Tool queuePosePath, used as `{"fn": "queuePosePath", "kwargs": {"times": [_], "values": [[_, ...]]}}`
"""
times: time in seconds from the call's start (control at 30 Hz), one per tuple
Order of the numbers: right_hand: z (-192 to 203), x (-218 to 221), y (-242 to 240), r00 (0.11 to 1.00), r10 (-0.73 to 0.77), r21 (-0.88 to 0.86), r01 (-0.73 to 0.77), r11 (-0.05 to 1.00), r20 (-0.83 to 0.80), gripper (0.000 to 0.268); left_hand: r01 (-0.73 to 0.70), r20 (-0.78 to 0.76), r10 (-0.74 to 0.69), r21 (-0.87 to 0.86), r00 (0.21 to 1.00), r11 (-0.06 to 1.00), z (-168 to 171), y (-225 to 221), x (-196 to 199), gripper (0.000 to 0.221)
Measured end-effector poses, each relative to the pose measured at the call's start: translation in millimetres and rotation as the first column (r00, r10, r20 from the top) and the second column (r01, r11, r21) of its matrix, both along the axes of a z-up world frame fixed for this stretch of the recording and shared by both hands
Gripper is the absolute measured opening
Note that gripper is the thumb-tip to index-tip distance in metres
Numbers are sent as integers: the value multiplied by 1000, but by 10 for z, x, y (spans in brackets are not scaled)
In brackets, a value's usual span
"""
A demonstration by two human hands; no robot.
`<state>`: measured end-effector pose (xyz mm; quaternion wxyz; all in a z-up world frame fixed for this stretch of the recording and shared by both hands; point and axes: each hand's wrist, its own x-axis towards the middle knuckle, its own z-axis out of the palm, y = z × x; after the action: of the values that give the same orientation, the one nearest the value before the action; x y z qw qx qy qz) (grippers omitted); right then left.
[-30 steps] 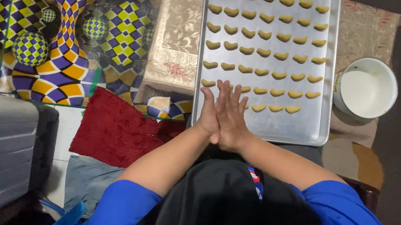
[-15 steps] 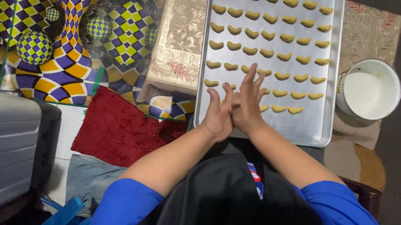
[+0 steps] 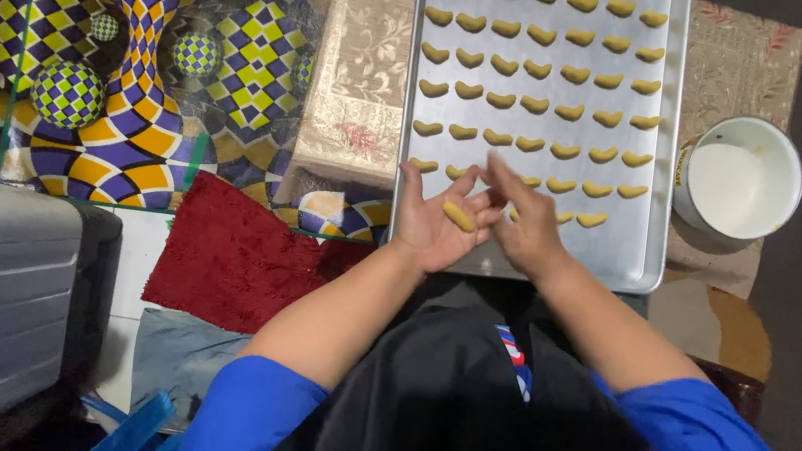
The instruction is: Shaping cookie dough by hand, arranging the pieces on a baking tray, and placing the tray into an oven for baking.
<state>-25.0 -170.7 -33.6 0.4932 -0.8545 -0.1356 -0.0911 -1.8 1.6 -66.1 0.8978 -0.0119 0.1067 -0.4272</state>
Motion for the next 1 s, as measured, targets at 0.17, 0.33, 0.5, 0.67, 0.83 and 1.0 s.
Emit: {"fn": "queuePosePath", "kwargs": {"times": [0.17, 0.33, 0.5, 0.67, 0.83, 1.0], "values": [[281, -244, 239, 970, 14, -146, 22, 989, 244, 48, -37, -99, 41, 45, 994, 998, 177, 39, -68, 112], [379, -274, 307, 956, 16, -131, 23, 991, 293, 27, 10, -15, -6, 258, 1000, 966, 440, -32, -137, 121], [384, -323, 215, 971, 36, -164, 3, 987, 238, 16, -139, 228, -22, 667, 973, 732, 379, -97, -103, 107], [95, -446, 156, 955, 122, -267, -47, 963, 271, 11, -137, 312, -178, 768, 933, 625, 525, -155, -176, 101], [-115, -496, 68, 942, 232, -308, -151, 939, 244, 13, -54, 298, -351, 824, 888, 563, 393, -203, -246, 87], [-83, -505, -303, 971, 174, -229, -134, 964, 163, 8, -1, 247, -379, 839, 892, 544, 80, -192, -235, 91]]}}
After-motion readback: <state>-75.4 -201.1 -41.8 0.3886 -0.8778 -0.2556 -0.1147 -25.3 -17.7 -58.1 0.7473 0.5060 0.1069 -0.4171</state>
